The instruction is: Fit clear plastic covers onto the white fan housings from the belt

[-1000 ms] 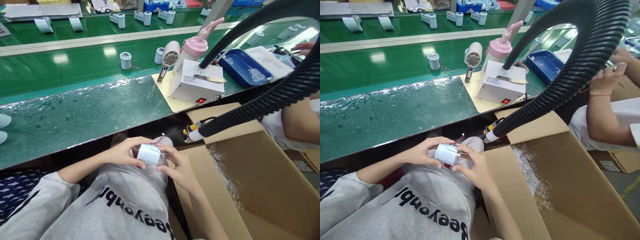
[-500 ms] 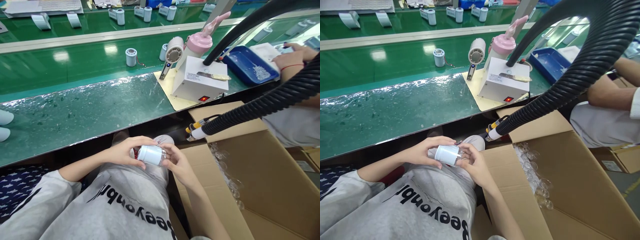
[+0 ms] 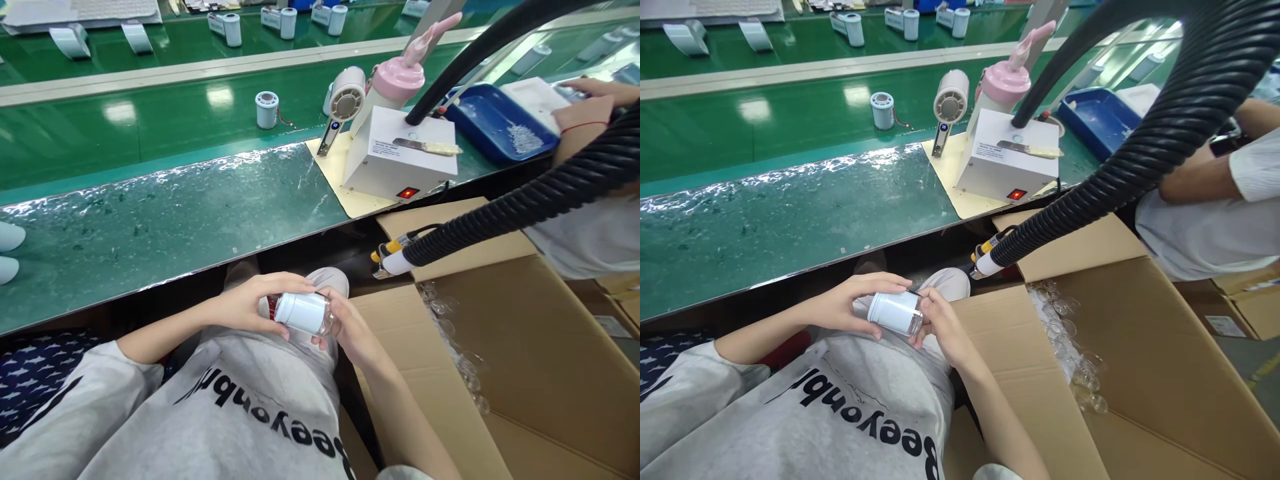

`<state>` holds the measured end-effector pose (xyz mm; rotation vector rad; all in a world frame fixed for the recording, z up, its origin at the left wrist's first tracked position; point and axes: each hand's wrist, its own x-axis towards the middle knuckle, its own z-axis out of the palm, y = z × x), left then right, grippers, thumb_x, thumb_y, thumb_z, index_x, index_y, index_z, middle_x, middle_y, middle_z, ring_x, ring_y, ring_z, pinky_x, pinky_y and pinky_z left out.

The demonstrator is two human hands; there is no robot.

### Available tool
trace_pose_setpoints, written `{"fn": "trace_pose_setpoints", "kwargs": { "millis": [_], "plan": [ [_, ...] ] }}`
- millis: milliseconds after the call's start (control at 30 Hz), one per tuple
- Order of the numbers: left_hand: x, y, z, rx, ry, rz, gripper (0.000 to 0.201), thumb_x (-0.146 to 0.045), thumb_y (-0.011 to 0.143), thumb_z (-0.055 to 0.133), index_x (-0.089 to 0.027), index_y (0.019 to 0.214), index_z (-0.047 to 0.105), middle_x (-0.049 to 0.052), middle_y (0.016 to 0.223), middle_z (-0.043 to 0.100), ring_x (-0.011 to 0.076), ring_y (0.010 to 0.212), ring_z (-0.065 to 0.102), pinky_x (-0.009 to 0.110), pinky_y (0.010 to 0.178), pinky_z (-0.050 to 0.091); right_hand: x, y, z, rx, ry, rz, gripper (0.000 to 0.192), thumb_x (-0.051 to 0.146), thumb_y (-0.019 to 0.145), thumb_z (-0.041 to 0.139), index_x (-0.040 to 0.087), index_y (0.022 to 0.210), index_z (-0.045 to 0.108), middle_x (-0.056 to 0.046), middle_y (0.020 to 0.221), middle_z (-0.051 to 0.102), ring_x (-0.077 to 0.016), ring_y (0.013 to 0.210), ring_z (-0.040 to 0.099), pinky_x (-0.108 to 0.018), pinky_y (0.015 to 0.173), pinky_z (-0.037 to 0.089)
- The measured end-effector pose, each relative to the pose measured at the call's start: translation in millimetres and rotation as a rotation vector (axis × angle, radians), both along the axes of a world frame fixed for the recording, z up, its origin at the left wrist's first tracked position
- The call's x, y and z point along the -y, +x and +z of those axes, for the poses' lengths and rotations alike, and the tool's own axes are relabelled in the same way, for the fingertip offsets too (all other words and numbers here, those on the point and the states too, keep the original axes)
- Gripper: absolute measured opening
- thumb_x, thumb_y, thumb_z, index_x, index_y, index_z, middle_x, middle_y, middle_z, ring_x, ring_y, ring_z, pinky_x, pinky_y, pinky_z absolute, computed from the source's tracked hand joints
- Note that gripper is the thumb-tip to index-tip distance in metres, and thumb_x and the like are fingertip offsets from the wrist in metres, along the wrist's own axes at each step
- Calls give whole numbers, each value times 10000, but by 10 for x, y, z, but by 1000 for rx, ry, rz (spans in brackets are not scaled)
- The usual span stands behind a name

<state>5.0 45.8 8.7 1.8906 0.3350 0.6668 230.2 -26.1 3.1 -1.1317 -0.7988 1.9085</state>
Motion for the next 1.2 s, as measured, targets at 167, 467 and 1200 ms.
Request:
{"fn": "trace_pose_setpoints", "kwargs": {
  "millis": [167, 467, 1200],
  "plan": [
    [-8, -5, -24, 35, 29, -17, 815, -315, 788, 862, -353, 1513, 490, 155, 1511, 572, 308, 1388, 570, 486, 1140, 482, -11, -40, 29, -60, -96, 72, 696, 858, 718, 688, 210, 928, 545, 15, 547, 655, -128, 369, 579, -163, 320, 418],
    [46, -25, 61, -39, 21, -1, 625, -257, 873, 764, -289, 1453, 535, 154, 1450, 584, 293, 1333, 591, 466, 1105, 501, -3, -40, -49, -160, -224, 244, 832, 958, 740, 513, 136, 746, 642, -42, 536, 627, -95, 360, 538, -152, 315, 405],
    [79, -20, 101, -116, -536, -75, 811, -255, 842, 796, -348, 1557, 426, 138, 1545, 525, 264, 1237, 658, 407, 987, 591, 193, 184, -109, 257, 445, -33, 526, 474, 769, 892, 316, 1250, 749, -84, 1241, 743, -311, 1123, 716, -435, 909, 641]
  ]
}}
